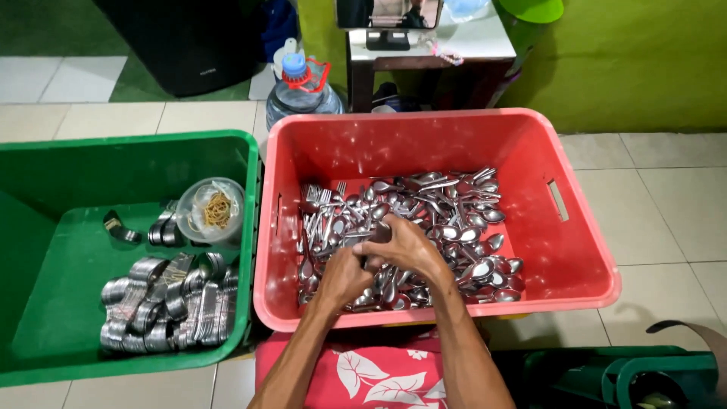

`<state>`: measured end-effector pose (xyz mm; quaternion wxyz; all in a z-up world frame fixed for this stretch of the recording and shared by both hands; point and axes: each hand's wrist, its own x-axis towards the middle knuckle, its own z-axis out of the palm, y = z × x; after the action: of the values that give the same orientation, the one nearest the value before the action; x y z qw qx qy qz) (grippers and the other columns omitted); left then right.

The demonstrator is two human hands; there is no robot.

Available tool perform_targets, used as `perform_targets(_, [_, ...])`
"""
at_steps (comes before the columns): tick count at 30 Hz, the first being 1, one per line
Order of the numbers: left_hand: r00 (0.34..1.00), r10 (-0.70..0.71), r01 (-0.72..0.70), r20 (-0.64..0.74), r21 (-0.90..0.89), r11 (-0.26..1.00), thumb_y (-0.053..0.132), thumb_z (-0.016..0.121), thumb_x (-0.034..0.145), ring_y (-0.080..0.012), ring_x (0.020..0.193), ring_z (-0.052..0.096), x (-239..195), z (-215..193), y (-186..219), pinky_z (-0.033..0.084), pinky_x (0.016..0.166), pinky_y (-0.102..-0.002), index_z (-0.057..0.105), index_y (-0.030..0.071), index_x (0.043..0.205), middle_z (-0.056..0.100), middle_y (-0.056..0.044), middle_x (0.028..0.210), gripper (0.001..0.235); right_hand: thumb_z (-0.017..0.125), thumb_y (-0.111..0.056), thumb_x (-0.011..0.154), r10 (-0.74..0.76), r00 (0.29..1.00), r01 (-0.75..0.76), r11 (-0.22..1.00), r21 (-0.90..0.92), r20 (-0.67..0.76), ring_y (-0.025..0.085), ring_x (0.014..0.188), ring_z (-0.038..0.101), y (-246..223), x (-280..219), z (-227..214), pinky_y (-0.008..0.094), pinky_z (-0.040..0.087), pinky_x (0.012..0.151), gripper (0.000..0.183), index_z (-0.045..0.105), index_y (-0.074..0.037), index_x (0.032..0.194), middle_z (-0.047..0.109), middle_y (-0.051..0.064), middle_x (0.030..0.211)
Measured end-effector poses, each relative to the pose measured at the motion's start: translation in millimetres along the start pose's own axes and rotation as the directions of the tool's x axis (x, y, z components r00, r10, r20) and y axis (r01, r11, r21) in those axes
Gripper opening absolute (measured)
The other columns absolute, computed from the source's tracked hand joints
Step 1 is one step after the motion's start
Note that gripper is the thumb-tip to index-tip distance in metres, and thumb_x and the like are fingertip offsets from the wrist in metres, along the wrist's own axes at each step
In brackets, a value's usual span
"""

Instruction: The person sits on the floor and repeatedly gathers forks from a pink bin, aligns them into neat stacks, and secures each bundle with a rubber band. Bundled forks are placed into a green bin. The person continues this process throughout the clip.

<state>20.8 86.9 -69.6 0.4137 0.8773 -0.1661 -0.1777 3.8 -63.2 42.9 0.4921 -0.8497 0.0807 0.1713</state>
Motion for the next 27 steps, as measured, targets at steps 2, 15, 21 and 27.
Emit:
perform_targets(2, [0.999, 0.009, -0.014, -0.04, -0.109, 0.994, 0.015, 0.06, 0.082, -0.0515, 0.09, 0.069, -7, -13, 18, 0.049, 0.075, -0.062, 0.069, -0.004, 0.092, 0.073, -0.027, 0.085, 0.024, 0.086, -0.03, 0.085, -0.017, 1.0, 0.017, 1.0, 0.002, 0.01, 0.027, 0.076, 0.064, 21, 8, 3, 0.041, 0.053, 0.073, 0.038, 0.065, -0.001, 0.098, 0.068, 0.014, 0.085])
perform_targets(15, [0.968, -0.094, 0.249, 0.231, -0.857, 0.452, 0.012, 0.076, 0.088, -0.0128, 0.04, 0.057, -7, -43, 25, 0.05, 0.03, -0.024, 0.059, -0.009, 0.119, 0.06, -0.007, 0.061, 0.041, 0.056, -0.027, 0.103, -0.157, 0.96, 0.279, 0.458, 0.844, -0.232, 0.009, 0.043, 0.033, 95, -23, -9, 0.021, 0.037, 0.045, 0.035, 0.067, -0.001, 0.082, 0.028, -0.005, 0.048])
perform_targets(21, [0.995, -0.004, 0.09, 0.1, -0.879, 0.468, 0.037, 0.062, 0.102, -0.0121, 0.04, 0.058, -4, -29, 9, 0.049, 0.029, -0.023, 0.065, -0.005, 0.121, 0.062, -0.008, 0.059, 0.046, 0.061, -0.021, 0.099, 0.041, 0.994, -0.102, 0.006, 0.995, 0.102, -0.003, 0.039, 0.027, 150, 17, -12, 0.017, 0.03, 0.045, 0.019, 0.07, -0.006, 0.092, 0.027, -0.014, 0.054])
perform_targets(27, [0.978, 0.199, -0.194, 0.059, -0.084, 0.977, 0.027, 0.065, 0.094, -0.0338, 0.065, 0.073, -30, -23, 29, 0.056, 0.061, -0.046, 0.072, 0.007, 0.09, 0.073, -0.017, 0.07, 0.022, 0.066, -0.014, 0.095, 0.055, 0.998, -0.01, 0.655, 0.756, -0.034, 0.001, 0.043, 0.034, 65, 35, -10, 0.018, 0.027, 0.041, 0.026, 0.07, 0.006, 0.112, 0.042, -0.009, 0.059])
